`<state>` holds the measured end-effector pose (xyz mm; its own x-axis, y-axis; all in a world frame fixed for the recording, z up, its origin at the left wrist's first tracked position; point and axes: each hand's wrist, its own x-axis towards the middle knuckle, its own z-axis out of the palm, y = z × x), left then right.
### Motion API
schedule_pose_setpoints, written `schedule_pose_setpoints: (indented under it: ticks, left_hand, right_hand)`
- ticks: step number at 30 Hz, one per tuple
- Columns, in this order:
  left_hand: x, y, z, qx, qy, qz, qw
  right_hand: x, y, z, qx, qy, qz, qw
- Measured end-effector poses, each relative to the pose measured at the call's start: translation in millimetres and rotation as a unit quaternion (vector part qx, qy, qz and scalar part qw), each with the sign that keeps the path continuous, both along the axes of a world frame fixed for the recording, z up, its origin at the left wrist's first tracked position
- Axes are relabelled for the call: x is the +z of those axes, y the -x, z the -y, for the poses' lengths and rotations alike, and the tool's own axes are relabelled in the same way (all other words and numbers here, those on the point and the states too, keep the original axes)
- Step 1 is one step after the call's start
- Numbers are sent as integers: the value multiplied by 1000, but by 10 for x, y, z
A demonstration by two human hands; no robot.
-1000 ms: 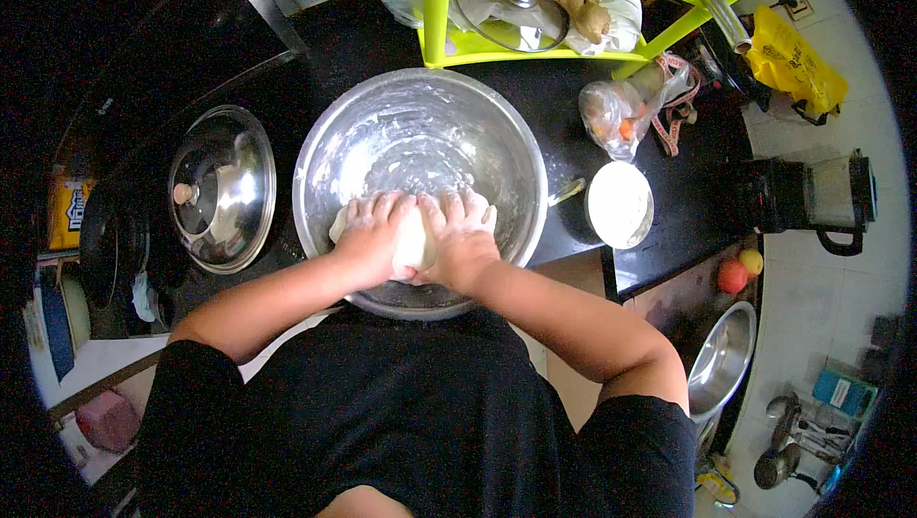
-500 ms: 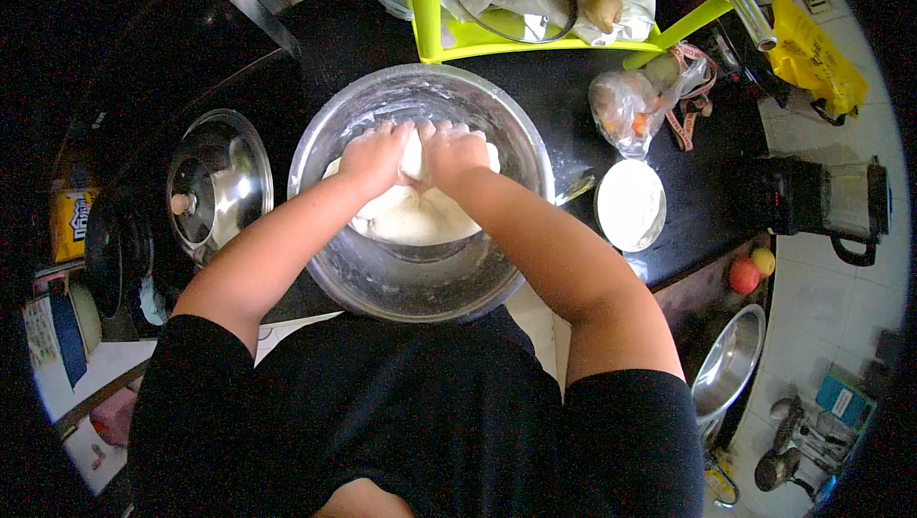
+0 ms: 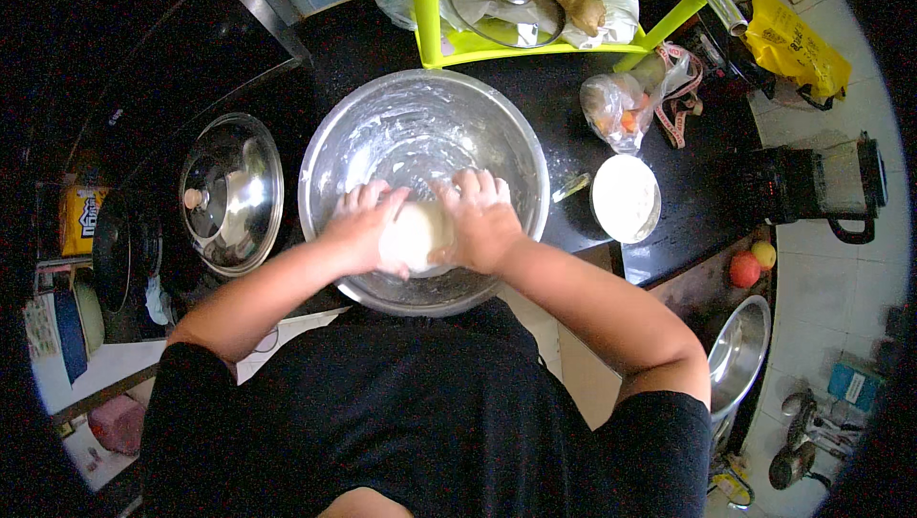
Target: The person kneads a large mass of dough inside a metal bowl using both hands. They repeatedly fold, press, and turn the dough to develop its texture, occasionally adding small amounts of flour from a nearby plate to prevent sticking.
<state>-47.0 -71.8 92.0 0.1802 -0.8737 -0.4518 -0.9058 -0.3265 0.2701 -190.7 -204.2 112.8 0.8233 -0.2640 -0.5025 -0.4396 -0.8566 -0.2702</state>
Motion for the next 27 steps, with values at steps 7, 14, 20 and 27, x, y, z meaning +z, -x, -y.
schedule_pose_setpoints:
  ticks: [7,14,20,27]
  left_hand:
    - [-364,275,-131,-49,64,109,991]
    - [-813,-39,262,-11,124,171,977]
    - [-582,-450,793,41,30,35,998]
    - [-394,-286,229,-20,163,-8,986]
  right_hand:
    - [-579,119,-392,58,134,2,989]
    - [-623,-366,-75,51,127,-69,988]
    - [-643,-749,466,25,105,-22,994]
    - [-631,-388,385,-86,27,53,995]
